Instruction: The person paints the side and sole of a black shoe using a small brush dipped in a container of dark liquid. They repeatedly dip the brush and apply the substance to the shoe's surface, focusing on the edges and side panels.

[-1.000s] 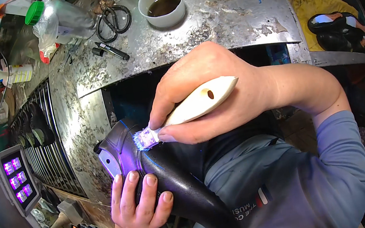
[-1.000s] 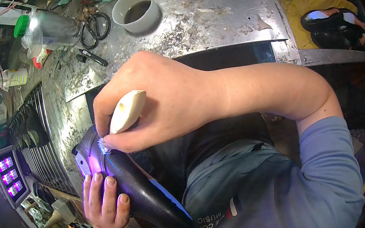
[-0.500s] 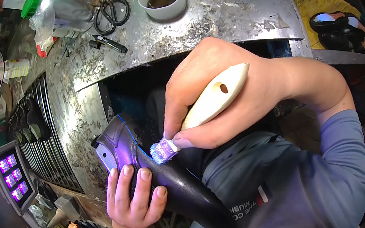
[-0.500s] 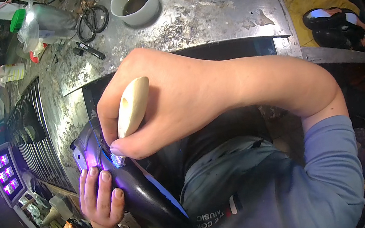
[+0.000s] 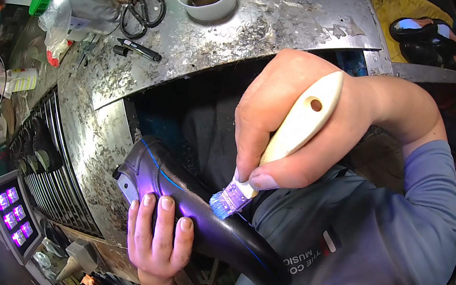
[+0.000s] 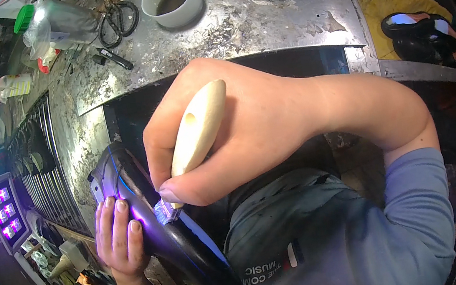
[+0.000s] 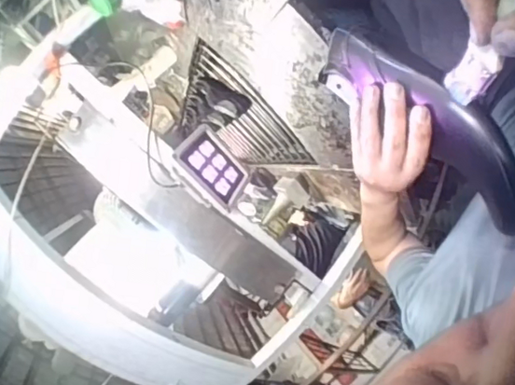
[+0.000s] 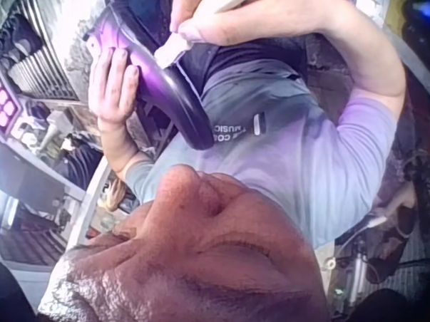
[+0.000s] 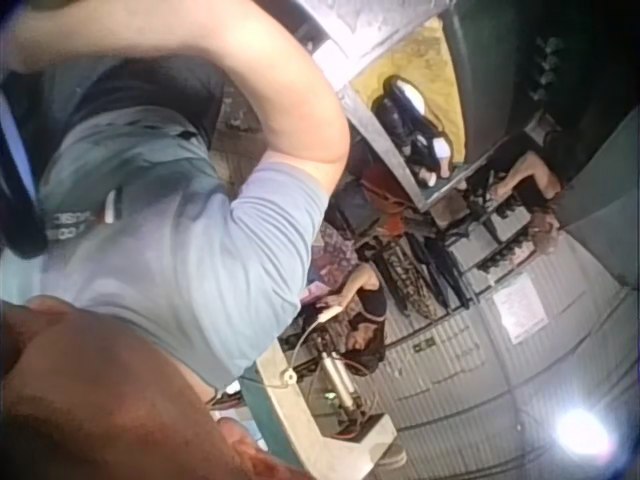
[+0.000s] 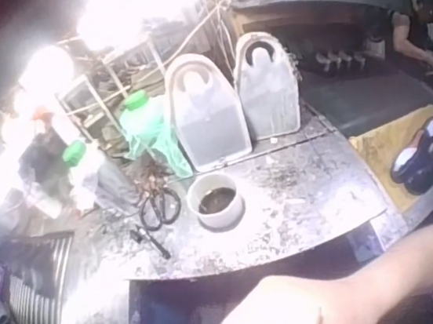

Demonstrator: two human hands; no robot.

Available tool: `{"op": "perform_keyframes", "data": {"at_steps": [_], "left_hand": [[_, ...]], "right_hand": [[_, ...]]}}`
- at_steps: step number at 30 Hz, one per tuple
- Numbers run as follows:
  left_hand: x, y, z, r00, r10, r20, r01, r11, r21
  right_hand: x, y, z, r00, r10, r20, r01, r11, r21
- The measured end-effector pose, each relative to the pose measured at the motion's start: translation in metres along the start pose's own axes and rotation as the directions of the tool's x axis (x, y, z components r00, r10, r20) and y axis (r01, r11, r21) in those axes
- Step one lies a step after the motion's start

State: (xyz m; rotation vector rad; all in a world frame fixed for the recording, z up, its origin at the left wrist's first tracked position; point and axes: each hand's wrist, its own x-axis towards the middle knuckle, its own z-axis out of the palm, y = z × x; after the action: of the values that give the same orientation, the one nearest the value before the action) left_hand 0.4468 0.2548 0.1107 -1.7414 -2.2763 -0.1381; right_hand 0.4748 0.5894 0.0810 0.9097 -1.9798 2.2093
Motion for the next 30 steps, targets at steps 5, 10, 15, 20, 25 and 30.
{"op": "perform_keyframes", "data": {"at_steps": [5, 10, 15, 20, 25, 30], "left_hand": [[0.000, -0.001, 0.006, 0.999, -0.047, -0.013, 0.047, 0.999, 0.007], [0.003, -0.002, 0.008, 0.995, -0.098, 0.000, 0.098, 0.995, 0.029], [-0.002, -0.002, 0.013, 0.987, -0.159, -0.002, 0.159, 0.987, 0.002], [-0.003, -0.004, 0.017, 0.979, -0.202, 0.008, 0.202, 0.979, -0.004], [-0.006, -0.006, 0.019, 0.968, -0.247, 0.035, 0.248, 0.968, -0.032], [-0.010, -0.007, 0.021, 0.950, -0.304, 0.076, 0.309, 0.949, -0.062]], "right_hand": [[0.000, -0.006, 0.000, 1.000, -0.010, 0.018, 0.010, 1.000, -0.024], [0.000, -0.013, -0.001, 0.999, -0.022, 0.027, 0.023, 0.998, -0.059], [0.001, -0.018, 0.001, 0.997, -0.068, 0.035, 0.071, 0.991, -0.114], [0.001, -0.023, 0.002, 0.996, -0.075, 0.039, 0.080, 0.986, -0.148], [0.004, -0.027, 0.001, 0.990, -0.130, 0.048, 0.137, 0.966, -0.217], [0.006, -0.032, 0.002, 0.985, -0.168, 0.036, 0.172, 0.953, -0.249]]}}
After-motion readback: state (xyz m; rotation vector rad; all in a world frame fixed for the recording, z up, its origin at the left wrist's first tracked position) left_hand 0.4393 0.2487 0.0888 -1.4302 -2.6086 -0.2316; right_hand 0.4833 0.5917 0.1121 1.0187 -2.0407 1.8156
